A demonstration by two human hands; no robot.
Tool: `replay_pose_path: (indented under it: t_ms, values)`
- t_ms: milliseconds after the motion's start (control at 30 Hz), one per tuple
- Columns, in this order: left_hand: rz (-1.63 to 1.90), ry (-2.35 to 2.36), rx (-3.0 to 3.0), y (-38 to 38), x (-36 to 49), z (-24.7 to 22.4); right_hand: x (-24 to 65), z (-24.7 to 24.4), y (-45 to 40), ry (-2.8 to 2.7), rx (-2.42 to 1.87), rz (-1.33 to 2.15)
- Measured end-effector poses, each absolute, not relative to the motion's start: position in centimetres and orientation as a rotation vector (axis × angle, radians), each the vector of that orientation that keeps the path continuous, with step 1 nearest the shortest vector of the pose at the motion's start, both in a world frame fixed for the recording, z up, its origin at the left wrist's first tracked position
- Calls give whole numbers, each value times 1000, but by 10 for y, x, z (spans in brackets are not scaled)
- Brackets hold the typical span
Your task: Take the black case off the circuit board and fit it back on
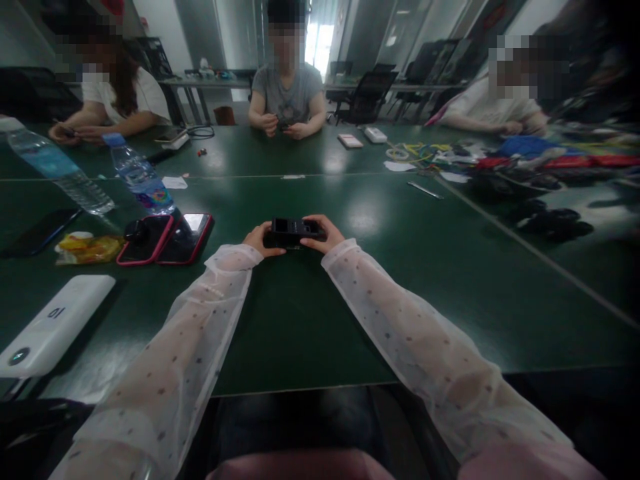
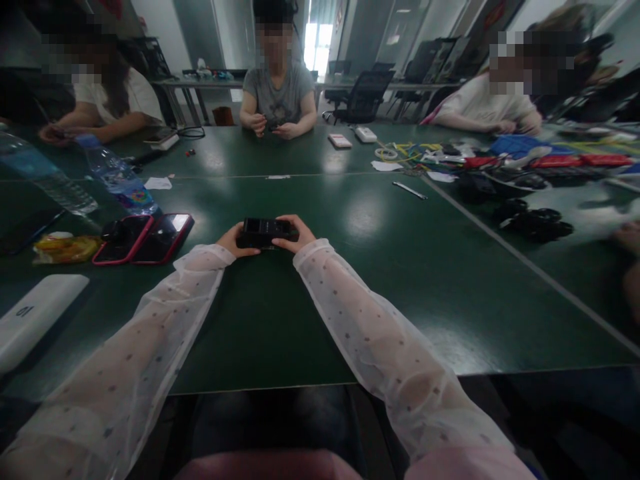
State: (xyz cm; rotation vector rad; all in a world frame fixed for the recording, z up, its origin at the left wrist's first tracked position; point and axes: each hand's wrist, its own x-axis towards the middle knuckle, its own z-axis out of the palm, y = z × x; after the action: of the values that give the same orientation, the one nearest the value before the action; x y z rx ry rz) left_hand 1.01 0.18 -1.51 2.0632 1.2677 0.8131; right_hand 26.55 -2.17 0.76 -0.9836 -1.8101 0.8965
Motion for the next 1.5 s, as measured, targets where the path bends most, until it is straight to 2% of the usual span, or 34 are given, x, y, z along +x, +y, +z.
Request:
replay_pose_path:
  t_ms: [567, 833, 1133, 1267, 1500]
  values:
    - [731, 1348, 2048, -1, 12, -5, 269, 5, -18, -1839, -1081, 962]
    - [667, 1295, 2143, -11, 11, 6, 269, -5, -14, -2051, -1128, 694]
    - [684, 1293, 2030, -11, 12, 8, 264, 4, -22, -2057, -1027, 786]
    - [716, 1223, 2007, -10, 12, 10, 262, 5, -24, -1974, -998, 935]
    - [742, 1121, 1957, -14, 12, 12, 256, 12, -30, -1839, -1091, 1050]
